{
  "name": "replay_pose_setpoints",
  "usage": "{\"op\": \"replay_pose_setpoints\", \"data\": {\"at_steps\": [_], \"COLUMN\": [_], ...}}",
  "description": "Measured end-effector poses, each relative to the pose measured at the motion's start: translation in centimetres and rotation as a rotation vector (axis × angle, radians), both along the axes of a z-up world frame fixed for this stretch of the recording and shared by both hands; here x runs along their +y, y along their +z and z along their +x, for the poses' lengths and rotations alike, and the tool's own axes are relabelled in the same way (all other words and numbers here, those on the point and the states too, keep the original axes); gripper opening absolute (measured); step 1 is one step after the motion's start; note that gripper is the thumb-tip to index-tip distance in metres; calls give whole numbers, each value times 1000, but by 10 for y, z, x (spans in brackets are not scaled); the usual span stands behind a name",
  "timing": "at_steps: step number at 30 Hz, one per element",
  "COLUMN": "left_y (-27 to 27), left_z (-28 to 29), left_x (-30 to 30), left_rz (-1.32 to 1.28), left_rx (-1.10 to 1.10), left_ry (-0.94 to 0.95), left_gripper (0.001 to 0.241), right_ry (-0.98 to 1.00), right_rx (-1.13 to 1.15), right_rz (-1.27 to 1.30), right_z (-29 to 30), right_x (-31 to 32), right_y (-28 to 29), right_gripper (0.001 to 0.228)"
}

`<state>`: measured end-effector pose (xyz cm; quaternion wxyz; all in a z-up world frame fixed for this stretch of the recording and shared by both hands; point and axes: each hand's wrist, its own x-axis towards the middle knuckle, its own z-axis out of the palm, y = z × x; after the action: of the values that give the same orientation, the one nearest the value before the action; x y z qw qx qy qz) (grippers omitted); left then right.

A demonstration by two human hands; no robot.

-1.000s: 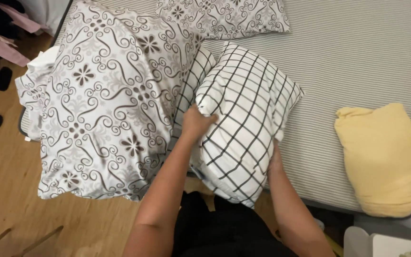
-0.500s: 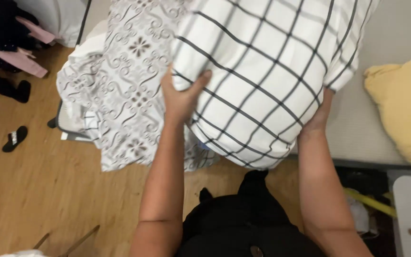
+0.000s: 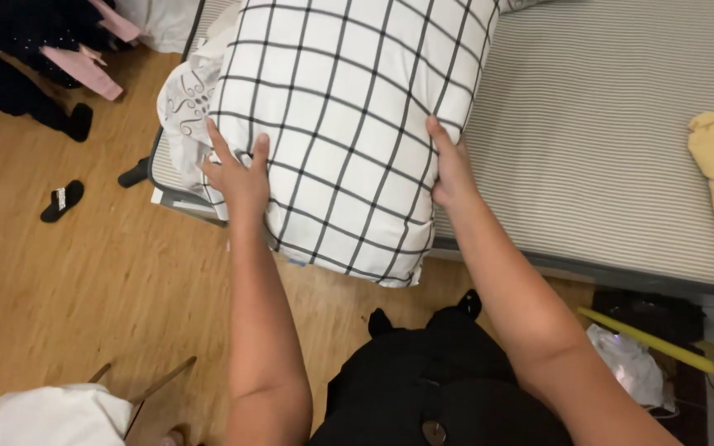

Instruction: The person places a pillow into a patterned pillowcase on a bed. They insert the pillow, adjust the fabric to fit, and smooth the pillowcase. The person then arranges the finished pillow alongside other pillows on the bed.

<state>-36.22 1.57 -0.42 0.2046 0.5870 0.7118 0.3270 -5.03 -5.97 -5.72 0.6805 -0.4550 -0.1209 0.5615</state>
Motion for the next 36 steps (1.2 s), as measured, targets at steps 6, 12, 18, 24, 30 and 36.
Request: {"op": "replay_pose_setpoints", "data": {"at_steps": [6, 12, 18, 24, 30, 36], "left_y": [10, 30, 80, 49, 27, 15], "left_z": [-3, 15, 68, 82, 42, 17], "left_x": [1, -2, -20, 11, 52, 69], "left_rz": [51, 22, 250, 179, 182, -5], "left_rx": [-142, 110, 442, 284, 262, 67], "left_ry": [43, 124, -170, -310, -133, -33], "left_gripper": [93, 88, 73, 77, 80, 97], "right_ry": [72, 7, 41, 46, 24, -24], "right_rx": [-94, -167, -201, -177, -229, -361], "right_rz": [50, -54, -97, -40, -15, 70], "right_z": [-8, -6, -3, 7, 0, 2], "right_x": [-2, 6, 4, 0, -3, 6], "right_y": [8, 18, 18, 18, 48, 26], "right_gripper": [99, 101, 113, 114, 106, 96]}}
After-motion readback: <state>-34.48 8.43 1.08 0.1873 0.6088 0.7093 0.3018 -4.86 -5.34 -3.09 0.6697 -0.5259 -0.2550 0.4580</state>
